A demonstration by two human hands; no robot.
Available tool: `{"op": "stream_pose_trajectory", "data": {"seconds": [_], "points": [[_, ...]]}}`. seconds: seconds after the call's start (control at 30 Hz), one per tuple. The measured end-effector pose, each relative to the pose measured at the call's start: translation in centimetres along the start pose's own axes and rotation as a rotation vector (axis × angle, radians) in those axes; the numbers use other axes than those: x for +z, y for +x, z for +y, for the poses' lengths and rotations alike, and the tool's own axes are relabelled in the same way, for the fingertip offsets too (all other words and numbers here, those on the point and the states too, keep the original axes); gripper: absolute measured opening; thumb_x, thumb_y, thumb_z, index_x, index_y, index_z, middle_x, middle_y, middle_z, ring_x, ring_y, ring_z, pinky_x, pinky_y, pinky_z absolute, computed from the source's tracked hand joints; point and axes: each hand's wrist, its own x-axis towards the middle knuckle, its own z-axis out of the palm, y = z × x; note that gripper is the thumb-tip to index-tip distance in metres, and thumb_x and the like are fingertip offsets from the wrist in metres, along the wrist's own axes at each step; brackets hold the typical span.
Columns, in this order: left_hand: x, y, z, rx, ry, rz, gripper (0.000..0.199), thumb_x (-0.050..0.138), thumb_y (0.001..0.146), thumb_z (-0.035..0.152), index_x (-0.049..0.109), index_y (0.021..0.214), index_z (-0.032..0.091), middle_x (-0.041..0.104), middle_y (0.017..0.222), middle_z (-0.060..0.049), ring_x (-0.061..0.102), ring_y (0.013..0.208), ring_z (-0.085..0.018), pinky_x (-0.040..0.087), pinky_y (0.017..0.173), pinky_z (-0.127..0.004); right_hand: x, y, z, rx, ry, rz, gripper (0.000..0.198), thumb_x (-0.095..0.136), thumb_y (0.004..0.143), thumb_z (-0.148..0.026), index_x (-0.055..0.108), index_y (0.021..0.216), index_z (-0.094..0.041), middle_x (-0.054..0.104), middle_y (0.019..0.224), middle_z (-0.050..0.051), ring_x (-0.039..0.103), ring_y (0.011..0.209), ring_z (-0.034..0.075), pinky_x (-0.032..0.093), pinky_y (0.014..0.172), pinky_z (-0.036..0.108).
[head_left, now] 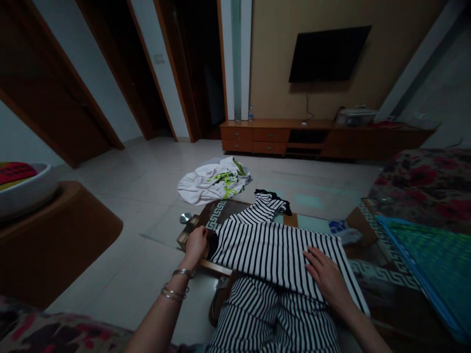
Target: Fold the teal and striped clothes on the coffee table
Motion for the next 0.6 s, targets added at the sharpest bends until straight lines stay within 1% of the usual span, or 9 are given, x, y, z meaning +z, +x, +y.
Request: {"op": "stream_pose_trajectory", "data": {"seconds": [0.1,0.2,0.27,0.33,0.4,0.5,0.6], "points": [[0.2,-1.0,0.9,-0.03,0.012,0.056,0.025,0.04,0.092,0.031,0.058,0.082,0.017,0.066,0.085,-0.007,0.06,0.079,-0.019,0.037,0.067,-0.026,-0.2,0.1,-0.3,-0.001,0.001,0.012,0.043,0.039,0.094,-0.042,0.058,0.125,-0.02,0.053,0.135,0.009,0.047,0.125,0.026,0.04,0.101,0.045],[0.6,-2.0,2.3,-0.047,-0.012,0.098,0.031,0.042,0.091,0.042,0.059,0.081,0.018,0.065,0.085,-0.006,0.06,0.078,-0.019,0.039,0.068,-0.027,-0.3,0.3,-0.6,0.003,0.003,0.023,0.042,0.039,0.094,-0.041,0.058,0.125,-0.021,0.053,0.135,0.008,0.046,0.125,0.025,0.04,0.102,0.044],[0.9,-2.4,3.2,-0.058,-0.034,0.131,0.027,0.048,0.089,0.041,0.06,0.081,0.018,0.064,0.088,-0.006,0.06,0.082,-0.018,0.041,0.071,-0.026,-0.4,0.2,-0.5,0.007,0.004,0.026,0.041,0.04,0.094,-0.041,0.058,0.125,-0.021,0.053,0.135,0.008,0.046,0.125,0.025,0.04,0.101,0.044],[1.0,-2.3,3.9,-0.078,-0.036,0.162,0.021,0.049,0.088,0.034,0.059,0.08,0.018,0.064,0.09,-0.006,0.06,0.086,-0.018,0.042,0.074,-0.025,-0.3,0.2,-0.4,0.008,0.007,0.028,0.041,0.04,0.094,-0.041,0.059,0.124,-0.02,0.054,0.134,0.008,0.047,0.125,0.025,0.04,0.101,0.044],[0.9,-1.9,4.2,-0.117,-0.024,0.184,0.021,0.043,0.09,0.028,0.058,0.081,0.017,0.065,0.09,-0.007,0.06,0.086,-0.017,0.043,0.076,-0.025,-0.2,0.2,-0.2,0.008,0.012,0.032,0.041,0.04,0.094,-0.04,0.06,0.123,-0.02,0.054,0.133,0.009,0.048,0.124,0.025,0.041,0.1,0.044],[0.7,-1.3,4.6,-0.171,-0.006,0.194,0.027,0.031,0.093,0.021,0.056,0.087,0.015,0.067,0.09,-0.009,0.063,0.085,-0.017,0.044,0.075,-0.025,-0.2,0.3,-0.3,0.011,0.02,0.035,0.039,0.04,0.094,-0.039,0.06,0.122,-0.02,0.055,0.133,0.008,0.048,0.123,0.025,0.04,0.1,0.044],[0.8,-1.3,5.1,-0.196,0.035,0.169,0.029,0.028,0.095,0.022,0.056,0.091,0.015,0.069,0.092,-0.011,0.065,0.086,-0.019,0.045,0.073,-0.026,-0.5,0.4,-0.6,0.018,0.034,0.036,0.038,0.041,0.093,-0.037,0.06,0.122,-0.022,0.055,0.133,0.007,0.048,0.124,0.025,0.04,0.101,0.044]]}}
